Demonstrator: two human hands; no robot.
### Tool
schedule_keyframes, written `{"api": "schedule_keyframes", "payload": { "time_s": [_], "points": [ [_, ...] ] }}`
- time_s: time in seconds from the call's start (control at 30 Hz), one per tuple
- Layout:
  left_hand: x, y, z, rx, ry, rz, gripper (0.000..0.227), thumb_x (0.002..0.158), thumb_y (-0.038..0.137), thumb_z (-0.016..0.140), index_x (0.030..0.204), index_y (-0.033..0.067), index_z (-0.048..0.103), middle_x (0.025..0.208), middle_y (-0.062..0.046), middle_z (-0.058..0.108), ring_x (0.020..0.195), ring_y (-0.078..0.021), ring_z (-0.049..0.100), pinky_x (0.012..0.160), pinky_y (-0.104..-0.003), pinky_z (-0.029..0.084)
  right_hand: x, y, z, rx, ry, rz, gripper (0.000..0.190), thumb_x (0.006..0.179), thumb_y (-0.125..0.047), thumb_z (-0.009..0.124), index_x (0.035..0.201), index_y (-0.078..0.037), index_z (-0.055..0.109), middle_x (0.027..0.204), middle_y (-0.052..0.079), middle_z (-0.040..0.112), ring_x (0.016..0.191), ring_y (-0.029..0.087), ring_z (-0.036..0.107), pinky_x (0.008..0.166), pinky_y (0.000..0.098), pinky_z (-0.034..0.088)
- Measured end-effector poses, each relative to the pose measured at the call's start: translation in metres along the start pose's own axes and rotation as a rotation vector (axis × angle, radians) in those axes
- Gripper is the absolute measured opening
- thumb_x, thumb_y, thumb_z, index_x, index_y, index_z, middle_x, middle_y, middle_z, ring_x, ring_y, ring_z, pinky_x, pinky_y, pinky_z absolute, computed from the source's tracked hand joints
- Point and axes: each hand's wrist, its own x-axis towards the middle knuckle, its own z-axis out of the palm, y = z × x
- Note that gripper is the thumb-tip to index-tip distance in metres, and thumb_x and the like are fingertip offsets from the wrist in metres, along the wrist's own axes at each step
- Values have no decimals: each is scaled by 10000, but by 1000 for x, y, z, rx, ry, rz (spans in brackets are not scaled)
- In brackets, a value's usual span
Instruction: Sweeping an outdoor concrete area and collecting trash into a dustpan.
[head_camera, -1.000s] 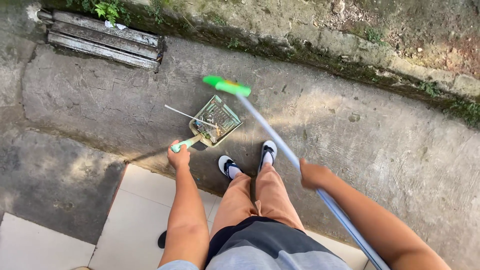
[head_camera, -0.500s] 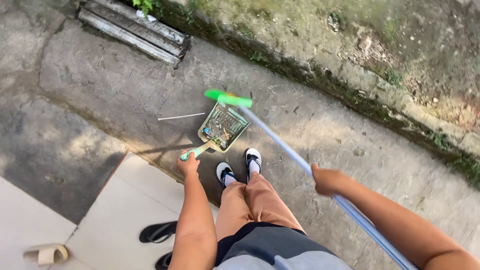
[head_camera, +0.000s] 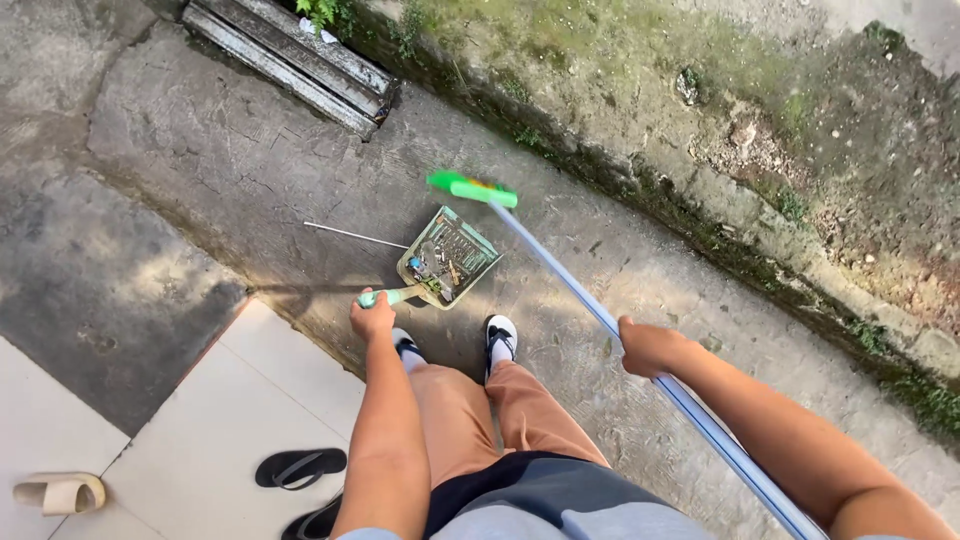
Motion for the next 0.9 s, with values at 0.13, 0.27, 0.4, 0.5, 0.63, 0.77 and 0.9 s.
{"api": "schedule_keyframes", "payload": {
  "time_s": [0.13,0.27,0.4,0.5,0.63,0.77,0.9],
  "points": [
    [9,27,-32,83,-10,2,367,821,158,780,1184,163,728,1032,-131,754,730,-252,727,592,-386,598,61,-60,-70,28,66,40,825,849,-155,609,1492,94,156,1066,280,698,1023,412,715,890,482,573],
    [45,28,-65,50,-95,0,363,832,115,775,1189,147,712,1035,-100,723,752,-220,706,564,-360,608,154,-132,-119,62,198,183,564,826,-154,689,1330,7,493,1182,253,699,1096,421,701,903,505,579],
    [82,58,-109,51,-170,-24,345,868,77,751,1203,143,698,1032,-76,715,775,-182,689,597,-339,614,187,-172,-91,-23,207,217,634,837,-173,700,1394,-6,447,1245,214,712,1124,365,719,934,465,582],
    [102,92,-132,40,-199,-25,330,869,98,739,1193,145,697,1025,-71,713,787,-174,690,643,-342,618,149,-164,-46,-42,-38,204,915,788,-96,732,1513,65,198,1255,257,658,1157,376,674,946,478,555],
    [132,132,-164,220,-93,32,321,836,186,741,1155,149,726,993,-82,729,783,-204,715,689,-366,600,94,-186,-17,92,-6,184,635,798,-131,697,1315,87,400,1112,301,710,1011,401,714,844,489,562],
    [177,143,-196,340,106,224,332,814,294,764,1063,78,727,961,-130,751,809,-273,725,728,-422,564,72,-231,-22,623,60,82,450,865,-171,673,1183,59,453,887,233,690,686,337,743,617,451,590],
    [229,164,-216,238,211,291,325,804,307,758,1037,81,733,951,-131,761,814,-283,741,741,-437,568,67,-278,-29,1156,38,-131,285,851,-106,633,1089,7,523,741,107,580,538,212,613,442,396,526]
  ]
}}
